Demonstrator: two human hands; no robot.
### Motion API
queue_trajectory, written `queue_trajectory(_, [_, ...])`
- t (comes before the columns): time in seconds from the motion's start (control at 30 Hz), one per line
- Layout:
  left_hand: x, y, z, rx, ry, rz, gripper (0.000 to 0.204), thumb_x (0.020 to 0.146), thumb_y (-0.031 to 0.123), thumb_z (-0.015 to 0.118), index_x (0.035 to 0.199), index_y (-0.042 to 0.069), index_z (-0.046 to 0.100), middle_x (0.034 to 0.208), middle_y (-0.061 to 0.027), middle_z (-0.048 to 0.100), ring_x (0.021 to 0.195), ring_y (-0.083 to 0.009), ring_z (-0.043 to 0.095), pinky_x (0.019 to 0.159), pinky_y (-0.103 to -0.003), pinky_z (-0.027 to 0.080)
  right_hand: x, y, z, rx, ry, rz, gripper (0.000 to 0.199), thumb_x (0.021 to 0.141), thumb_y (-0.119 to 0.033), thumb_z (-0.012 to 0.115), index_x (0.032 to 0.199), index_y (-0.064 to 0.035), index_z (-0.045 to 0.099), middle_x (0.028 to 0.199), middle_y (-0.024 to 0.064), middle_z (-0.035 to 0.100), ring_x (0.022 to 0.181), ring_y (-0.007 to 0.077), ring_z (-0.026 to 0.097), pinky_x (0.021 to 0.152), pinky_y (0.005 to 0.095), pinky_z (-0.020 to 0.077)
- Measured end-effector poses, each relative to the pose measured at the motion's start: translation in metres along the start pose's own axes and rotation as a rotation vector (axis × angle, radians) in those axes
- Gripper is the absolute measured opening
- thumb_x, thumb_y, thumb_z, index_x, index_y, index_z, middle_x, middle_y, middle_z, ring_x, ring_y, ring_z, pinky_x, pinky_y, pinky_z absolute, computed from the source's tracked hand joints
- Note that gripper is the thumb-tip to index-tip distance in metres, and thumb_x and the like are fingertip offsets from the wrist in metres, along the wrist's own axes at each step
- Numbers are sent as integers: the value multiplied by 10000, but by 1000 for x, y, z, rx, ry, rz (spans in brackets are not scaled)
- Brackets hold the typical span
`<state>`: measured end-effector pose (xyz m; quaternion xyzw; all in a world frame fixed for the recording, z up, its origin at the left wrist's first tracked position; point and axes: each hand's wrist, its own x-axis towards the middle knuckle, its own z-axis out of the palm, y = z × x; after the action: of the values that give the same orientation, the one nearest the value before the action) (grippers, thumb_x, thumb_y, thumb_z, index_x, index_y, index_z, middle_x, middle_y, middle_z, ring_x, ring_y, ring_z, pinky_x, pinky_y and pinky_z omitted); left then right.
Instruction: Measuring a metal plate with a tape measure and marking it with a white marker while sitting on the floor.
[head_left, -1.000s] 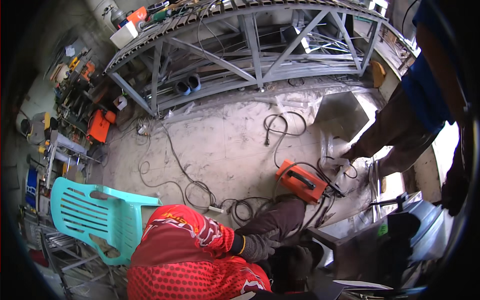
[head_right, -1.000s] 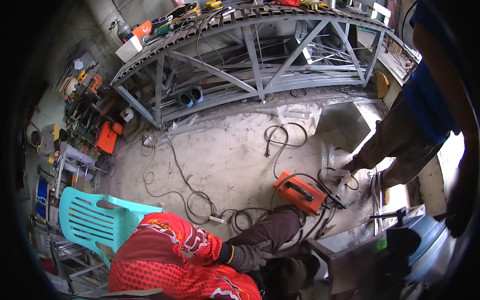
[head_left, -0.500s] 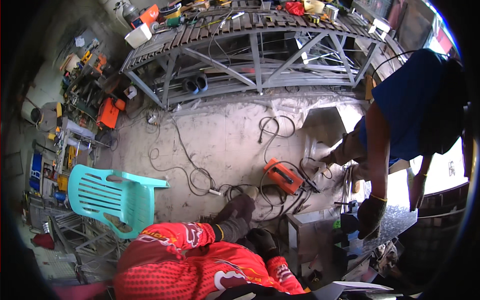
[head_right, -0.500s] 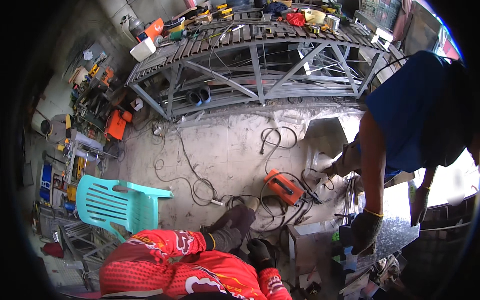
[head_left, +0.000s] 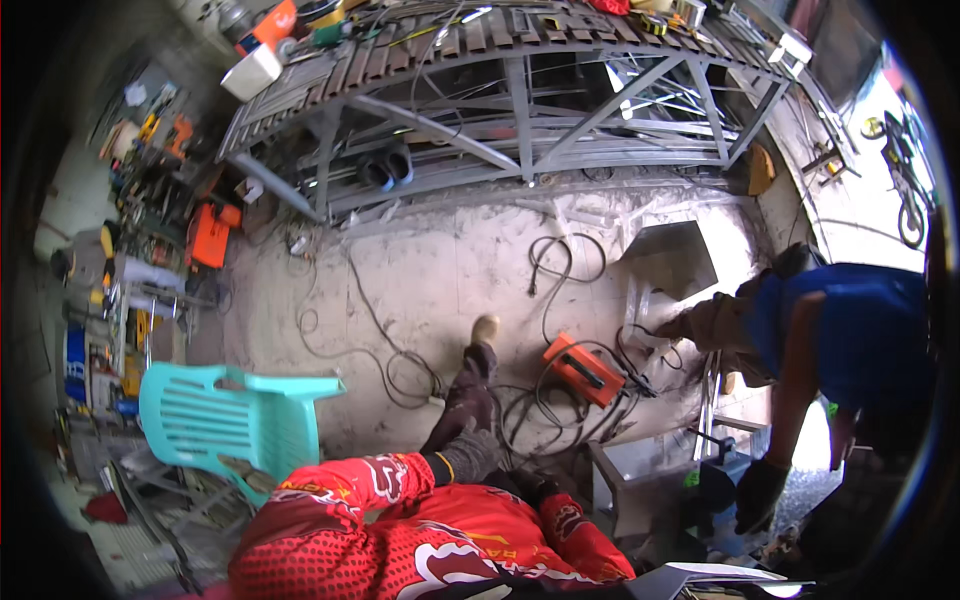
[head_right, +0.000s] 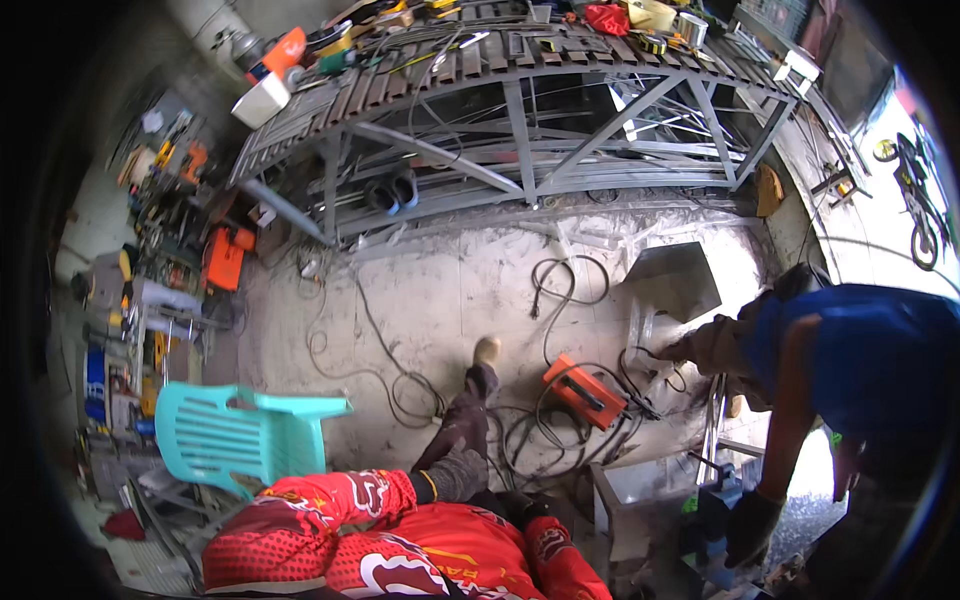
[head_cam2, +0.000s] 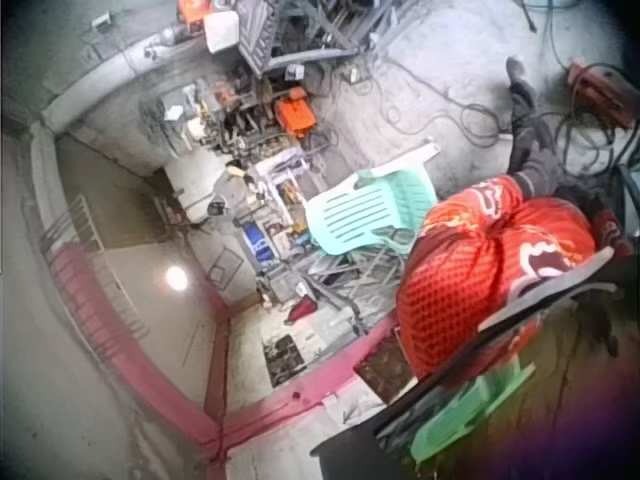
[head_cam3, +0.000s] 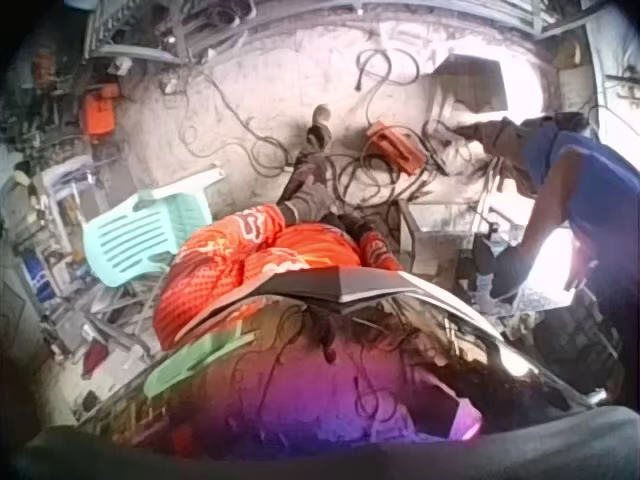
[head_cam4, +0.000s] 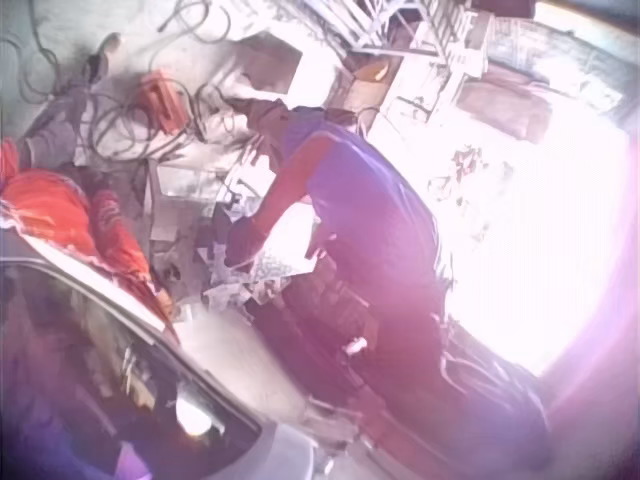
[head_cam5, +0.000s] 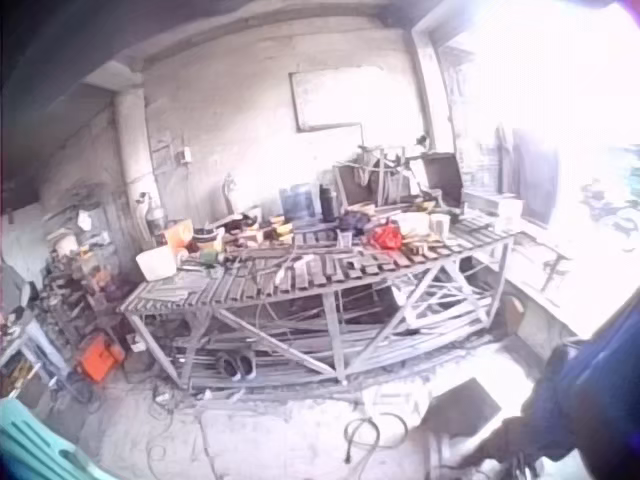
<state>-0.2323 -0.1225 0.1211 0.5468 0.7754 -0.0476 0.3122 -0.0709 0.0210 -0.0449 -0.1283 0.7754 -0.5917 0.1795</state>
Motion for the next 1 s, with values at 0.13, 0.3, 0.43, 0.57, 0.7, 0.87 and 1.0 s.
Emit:
queue_trajectory(0.13, [87, -136, -113, 184, 55, 84, 196, 862, 270, 639, 828, 159, 797, 805, -74, 705, 859, -295, 700, 913, -517, 533, 129, -1, -62, -21, 91, 39, 212, 941, -241, 607, 996, -86, 741, 964, 161, 742, 898, 324, 703, 824, 452, 553])
queue_trajectory(0.3, [198, -396, -311, 751, 846, 13, 153, 882, 191, 572, 931, 51, 610, 854, -125, 602, 840, -305, 607, 779, -426, 499, 253, -36, -101, 14, 81, 64, 215, 937, -241, 608, 998, -84, 742, 967, 161, 742, 899, 326, 704, 825, 453, 554])
queue_trajectory(0.43, [280, -478, -524, -200, 1149, -121, 241, 971, 256, 589, 1014, 44, 697, 1019, -221, 656, 1050, -391, 653, 924, -467, 523, 305, -31, -145, -10, 131, 155, 218, 935, -241, 609, 1000, -81, 743, 969, 161, 742, 899, 328, 705, 825, 455, 554])
queue_trajectory(0.57, [338, -551, -622, -340, 1069, -349, 354, 912, 336, 663, 1124, 56, 710, 1228, -257, 677, 1146, -403, 663, 980, -464, 529, 342, -32, -175, -33, 149, 192, 221, 932, -241, 610, 1001, -79, 744, 971, 161, 743, 900, 329, 705, 826, 456, 554])
queue_trajectory(0.7, [389, -604, -664, -494, 950, -671, 832, 859, 511, 699, 1456, -28, 490, 1419, -293, 588, 1323, -425, 580, 1108, -480, 471, 371, -25, -195, -60, 177, 201, 224, 929, -241, 611, 1003, -77, 745, 974, 162, 743, 901, 331, 706, 827, 457, 555])
queue_trajectory(0.87, [429, -621, -687, -340, 738, -715, 1069, 759, 535, 764, 1556, -57, 369, 1450, -326, 555, 1316, -386, 608, 1096, -453, 492, 387, -12, -225, -107, 232, 251, 227, 926, -241, 612, 1004, -74, 746, 977, 162, 743, 901, 333, 707, 828, 459, 555])
queue_trajectory(1.0, [441, -623, -682, -389, 806, -633, 783, 740, 573, 791, 1222, -33, 675, 1010, -223, 727, 822, -317, 730, 734, -416, 590, 384, -3, -243, -149, 262, 293, 230, 924, -241, 613, 1006, -72, 747, 979, 162, 744, 902, 334, 707, 829, 460, 555])
